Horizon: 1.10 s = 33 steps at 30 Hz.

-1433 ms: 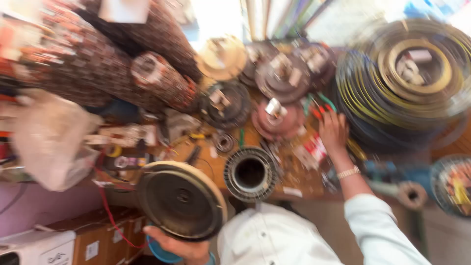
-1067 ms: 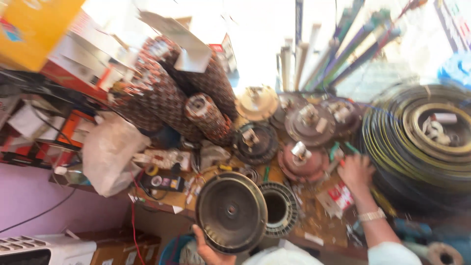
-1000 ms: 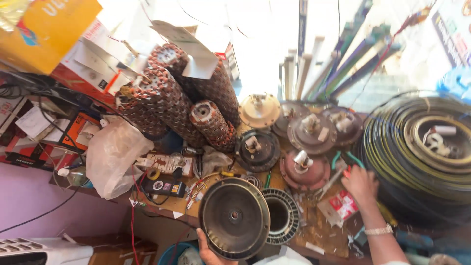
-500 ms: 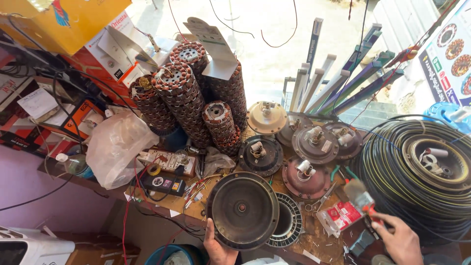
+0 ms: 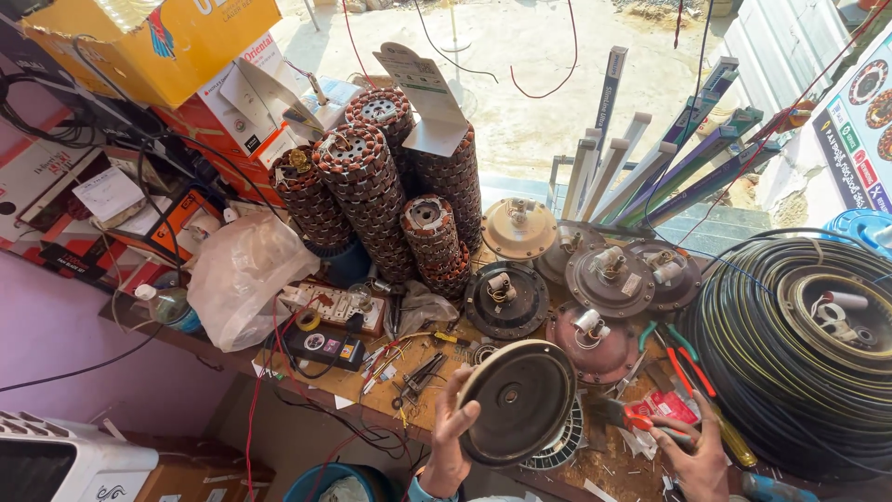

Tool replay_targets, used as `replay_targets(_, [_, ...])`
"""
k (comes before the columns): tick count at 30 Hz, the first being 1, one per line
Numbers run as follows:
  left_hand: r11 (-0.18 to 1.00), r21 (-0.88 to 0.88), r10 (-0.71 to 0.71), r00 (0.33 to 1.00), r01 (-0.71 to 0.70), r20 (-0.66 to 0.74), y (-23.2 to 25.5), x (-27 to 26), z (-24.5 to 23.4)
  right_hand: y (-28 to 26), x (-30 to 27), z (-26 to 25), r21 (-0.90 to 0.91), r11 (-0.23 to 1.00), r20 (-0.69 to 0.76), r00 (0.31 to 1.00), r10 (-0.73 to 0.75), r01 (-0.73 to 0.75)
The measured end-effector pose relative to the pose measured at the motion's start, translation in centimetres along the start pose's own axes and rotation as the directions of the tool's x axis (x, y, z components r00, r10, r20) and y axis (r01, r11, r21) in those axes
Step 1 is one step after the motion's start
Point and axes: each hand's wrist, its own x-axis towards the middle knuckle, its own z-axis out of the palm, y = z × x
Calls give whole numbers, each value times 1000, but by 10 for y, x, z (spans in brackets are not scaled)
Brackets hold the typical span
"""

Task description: The person holds a circular metal component and repeatedly rubs its edge with a small abrasive tool. They rotate the component in their hands to access different sections while working at a cluttered workbench filled with motor parts and tools.

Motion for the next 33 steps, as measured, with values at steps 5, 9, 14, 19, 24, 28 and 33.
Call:
replay_targets(5, [977, 207, -62, 998, 55, 26, -11, 3, 10, 31, 10, 40, 348, 937, -48, 999, -15, 31])
replay_targets(9, [937, 329, -144, 987, 115, 64, -21, 7, 9, 48, 14, 71, -40, 992, 29, 993, -117, 118])
replay_targets(14, [948, 292, -135, 991, 124, 18, -36, 11, 6, 47, 8, 95, -488, 868, 21, 992, 122, -96])
replay_targets(19, [938, 317, -107, 987, 141, -121, -42, 31, 17, 40, 31, 32, 73, 990, -115, 987, -112, 121])
replay_targets(24, [896, 396, -170, 979, 200, -109, -30, 38, 29, 41, 33, -10, 243, 941, 169, 944, -282, 237])
replay_targets(28, [812, 559, -182, 983, 170, -35, -16, 32, 41, 24, 6, 11, 58, 998, 279, 960, -21, 5])
replay_targets(33, [800, 577, -203, 979, 166, -1, -9, 28, 46, -25, -47, 56, -33, 912, 398, 843, -363, 408])
